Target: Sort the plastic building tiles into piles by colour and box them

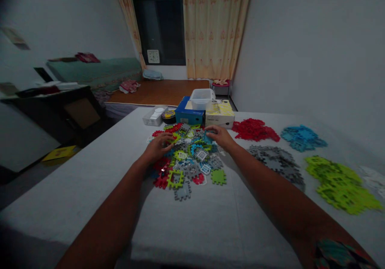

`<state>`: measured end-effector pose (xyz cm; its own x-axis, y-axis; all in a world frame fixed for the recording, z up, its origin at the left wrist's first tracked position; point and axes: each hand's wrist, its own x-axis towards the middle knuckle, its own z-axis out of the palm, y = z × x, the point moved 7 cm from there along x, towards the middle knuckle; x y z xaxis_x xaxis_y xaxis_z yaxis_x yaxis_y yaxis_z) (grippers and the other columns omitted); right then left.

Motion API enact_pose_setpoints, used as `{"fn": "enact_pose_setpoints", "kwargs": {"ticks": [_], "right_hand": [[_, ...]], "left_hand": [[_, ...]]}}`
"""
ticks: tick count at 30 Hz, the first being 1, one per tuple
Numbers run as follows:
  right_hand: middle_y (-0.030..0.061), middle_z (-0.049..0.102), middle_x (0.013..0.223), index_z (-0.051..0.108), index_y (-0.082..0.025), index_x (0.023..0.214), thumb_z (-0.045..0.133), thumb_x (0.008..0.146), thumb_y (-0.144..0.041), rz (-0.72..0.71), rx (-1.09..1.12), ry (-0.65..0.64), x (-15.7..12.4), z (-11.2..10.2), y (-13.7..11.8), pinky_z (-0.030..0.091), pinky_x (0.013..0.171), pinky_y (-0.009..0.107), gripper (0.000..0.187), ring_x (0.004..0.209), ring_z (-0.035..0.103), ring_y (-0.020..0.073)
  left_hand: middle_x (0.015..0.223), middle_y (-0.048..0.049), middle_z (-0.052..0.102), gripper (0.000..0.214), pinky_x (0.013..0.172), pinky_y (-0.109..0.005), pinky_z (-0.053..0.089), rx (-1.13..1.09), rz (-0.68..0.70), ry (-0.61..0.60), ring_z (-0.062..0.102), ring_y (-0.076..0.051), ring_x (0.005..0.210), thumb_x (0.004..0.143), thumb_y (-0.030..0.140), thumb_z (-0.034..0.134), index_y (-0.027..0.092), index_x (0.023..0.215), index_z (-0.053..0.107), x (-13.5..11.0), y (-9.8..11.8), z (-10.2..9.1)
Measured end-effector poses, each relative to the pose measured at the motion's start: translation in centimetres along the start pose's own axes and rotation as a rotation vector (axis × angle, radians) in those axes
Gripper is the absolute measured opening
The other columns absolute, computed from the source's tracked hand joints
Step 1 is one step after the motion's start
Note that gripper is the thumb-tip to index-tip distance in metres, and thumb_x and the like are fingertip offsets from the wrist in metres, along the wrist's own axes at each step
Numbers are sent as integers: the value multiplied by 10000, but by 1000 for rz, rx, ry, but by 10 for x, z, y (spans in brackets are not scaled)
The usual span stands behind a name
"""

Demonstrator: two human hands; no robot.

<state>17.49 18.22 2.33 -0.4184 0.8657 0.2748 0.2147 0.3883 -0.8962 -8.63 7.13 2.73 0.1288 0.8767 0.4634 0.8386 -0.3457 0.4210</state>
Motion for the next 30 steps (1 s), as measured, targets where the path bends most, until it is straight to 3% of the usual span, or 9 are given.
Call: {"fn": "enact_pose_setpoints", "kwargs": {"ticks": [3, 6, 11, 14, 18, 22, 24, 30], "right_hand": [[-4, 647, 685, 682, -174, 913, 715, 707, -470, 72, 42, 67, -1, -6, 5, 492, 578, 269, 362, 596, 571, 136], [-8, 619, 659, 689, -172, 895, 726, 709, -473, 123, 25, 11, -7, -4, 8, 492, 517, 255, 356, 565, 551, 128], [36, 698, 891, 696, -178, 1006, 722, 725, -394, 96, 93, -104, -30, 6, 3, 585, 680, 334, 356, 745, 642, 169], [56, 717, 953, 700, -186, 1069, 686, 758, -353, 29, -21, -143, -50, -1, -9, 578, 733, 359, 353, 802, 665, 191], [60, 735, 894, 724, -193, 981, 695, 758, -324, -51, -284, 1, -76, -49, -33, 550, 755, 347, 261, 800, 672, 198], [60, 741, 854, 717, -192, 874, 707, 749, -415, -22, -319, 253, -101, -120, -41, 541, 736, 336, 256, 764, 669, 196], [58, 735, 815, 714, -187, 850, 718, 730, -456, 18, -301, 346, -114, -146, -36, 537, 698, 324, 294, 727, 660, 191], [32, 693, 695, 711, -177, 865, 674, 761, -503, 90, -313, 341, -132, -170, -9, 499, 570, 284, 343, 586, 606, 156]], "left_hand": [[1225, -88, 658, 198, 1016, -418, 483, -29, 55, -93, 617, -228, 1137, 812, 233, 660, 209, 999, 720, -2, 10, 6], [1184, -77, 683, 190, 1017, -424, 482, -22, 68, -166, 628, -230, 1117, 822, 244, 661, 221, 997, 732, -3, 15, 10], [1196, -81, 681, 176, 1012, -417, 486, 25, 61, -196, 629, -238, 1114, 852, 293, 628, 218, 956, 748, -3, 16, 12], [1228, -94, 666, 196, 1012, -432, 487, 46, 65, -184, 624, -257, 1129, 841, 342, 638, 218, 942, 752, -2, 14, 15], [1285, -110, 643, 239, 1030, -489, 470, 83, 76, -146, 596, -294, 1182, 830, 413, 643, 232, 941, 752, -1, 9, 18], [1280, -113, 653, 295, 1032, -504, 468, 116, 77, -135, 600, -306, 1178, 836, 469, 610, 238, 949, 755, 1, 4, 20], [1257, -112, 666, 327, 1034, -499, 466, 123, 86, -127, 609, -303, 1162, 844, 496, 587, 237, 947, 757, 2, 5, 20], [1229, -103, 683, 411, 1034, -492, 466, 136, 95, -136, 615, -299, 1150, 851, 571, 541, 238, 954, 758, 3, 5, 19]]}}
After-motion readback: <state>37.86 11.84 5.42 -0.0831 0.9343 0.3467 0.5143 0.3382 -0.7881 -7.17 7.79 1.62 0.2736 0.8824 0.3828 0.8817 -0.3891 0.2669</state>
